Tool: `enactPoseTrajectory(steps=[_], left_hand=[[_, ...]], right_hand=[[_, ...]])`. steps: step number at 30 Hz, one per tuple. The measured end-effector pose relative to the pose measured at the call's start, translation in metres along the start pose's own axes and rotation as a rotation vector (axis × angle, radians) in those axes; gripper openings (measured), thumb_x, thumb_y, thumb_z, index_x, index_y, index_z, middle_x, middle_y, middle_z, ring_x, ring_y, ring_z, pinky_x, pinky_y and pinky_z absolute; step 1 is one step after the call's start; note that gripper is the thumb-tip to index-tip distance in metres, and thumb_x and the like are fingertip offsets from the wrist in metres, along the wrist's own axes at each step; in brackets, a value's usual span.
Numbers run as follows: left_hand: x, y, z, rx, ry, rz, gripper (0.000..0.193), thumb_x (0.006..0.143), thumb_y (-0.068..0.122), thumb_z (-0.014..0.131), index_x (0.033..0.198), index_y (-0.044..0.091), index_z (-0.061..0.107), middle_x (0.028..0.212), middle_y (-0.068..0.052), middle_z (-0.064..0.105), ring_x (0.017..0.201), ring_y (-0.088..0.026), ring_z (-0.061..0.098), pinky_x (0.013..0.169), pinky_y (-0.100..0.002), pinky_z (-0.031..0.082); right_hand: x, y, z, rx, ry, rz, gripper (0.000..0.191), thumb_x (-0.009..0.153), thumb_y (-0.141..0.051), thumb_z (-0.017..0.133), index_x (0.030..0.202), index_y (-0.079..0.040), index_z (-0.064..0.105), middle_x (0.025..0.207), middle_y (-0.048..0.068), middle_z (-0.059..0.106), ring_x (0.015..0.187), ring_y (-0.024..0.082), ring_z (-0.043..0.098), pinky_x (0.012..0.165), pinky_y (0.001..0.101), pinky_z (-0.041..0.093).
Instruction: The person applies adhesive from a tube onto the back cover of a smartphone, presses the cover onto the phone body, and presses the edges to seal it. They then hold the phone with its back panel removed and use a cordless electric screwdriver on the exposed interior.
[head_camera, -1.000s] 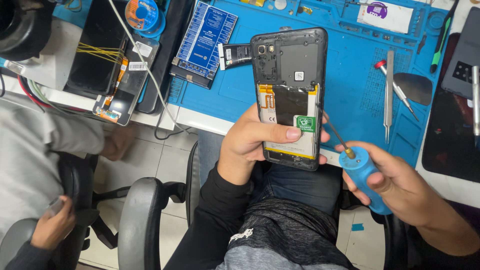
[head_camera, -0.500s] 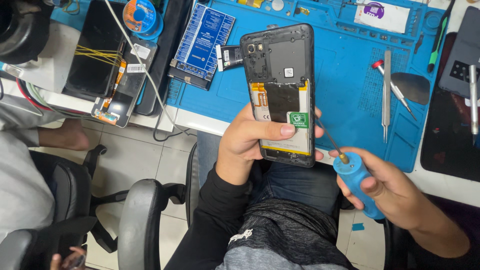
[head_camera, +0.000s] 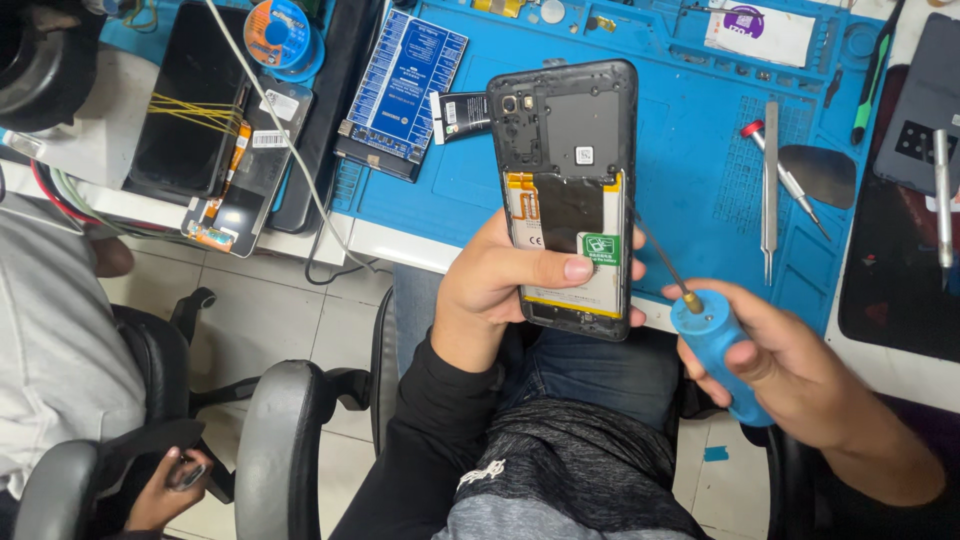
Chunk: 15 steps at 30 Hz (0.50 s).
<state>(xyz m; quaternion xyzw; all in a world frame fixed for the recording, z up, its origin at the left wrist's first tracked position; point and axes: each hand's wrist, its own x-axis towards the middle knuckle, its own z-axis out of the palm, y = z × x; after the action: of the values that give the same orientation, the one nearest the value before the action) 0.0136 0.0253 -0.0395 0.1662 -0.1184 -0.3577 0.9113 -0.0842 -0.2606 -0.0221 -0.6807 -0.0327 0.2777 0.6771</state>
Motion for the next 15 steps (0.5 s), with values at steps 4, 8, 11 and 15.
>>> enactPoseTrajectory(steps=[4,8,11,15], left_hand=[[-0.002,-0.001,0.000,0.020,0.001,-0.014,0.050,0.091,-0.009,0.071,0.139,-0.011,0.054,0.120,-0.026,0.066,0.108,-0.037,0.069,0.088,-0.065,0.060],[-0.003,-0.003,0.001,0.023,0.003,-0.018,0.048,0.091,-0.009,0.071,0.136,-0.012,0.055,0.120,-0.027,0.066,0.108,-0.037,0.069,0.090,-0.065,0.060],[-0.002,-0.005,0.002,0.010,-0.010,-0.044,0.046,0.091,-0.010,0.071,0.135,-0.012,0.055,0.120,-0.027,0.066,0.108,-0.038,0.069,0.090,-0.064,0.060],[-0.001,-0.007,0.004,0.028,0.000,-0.079,0.050,0.091,-0.010,0.071,0.138,-0.012,0.055,0.118,-0.028,0.067,0.107,-0.038,0.070,0.095,-0.065,0.060]], right_hand=[[0.005,-0.007,-0.004,-0.035,-0.005,-0.037,0.080,0.096,-0.055,0.050,0.148,0.006,0.044,0.085,0.010,0.063,0.062,0.012,0.059,0.056,0.0260,0.050],[0.007,-0.014,-0.005,-0.075,0.017,-0.065,0.079,0.097,-0.054,0.049,0.148,0.006,0.044,0.085,0.010,0.063,0.062,0.012,0.059,0.057,0.0261,0.051],[0.008,-0.018,-0.007,-0.091,0.021,-0.107,0.078,0.098,-0.053,0.048,0.148,0.007,0.042,0.086,0.010,0.062,0.064,0.012,0.059,0.058,0.0259,0.051],[0.008,-0.023,-0.012,-0.102,0.033,-0.152,0.077,0.100,-0.051,0.048,0.149,0.007,0.040,0.089,0.011,0.063,0.065,0.013,0.059,0.058,0.0261,0.051]])
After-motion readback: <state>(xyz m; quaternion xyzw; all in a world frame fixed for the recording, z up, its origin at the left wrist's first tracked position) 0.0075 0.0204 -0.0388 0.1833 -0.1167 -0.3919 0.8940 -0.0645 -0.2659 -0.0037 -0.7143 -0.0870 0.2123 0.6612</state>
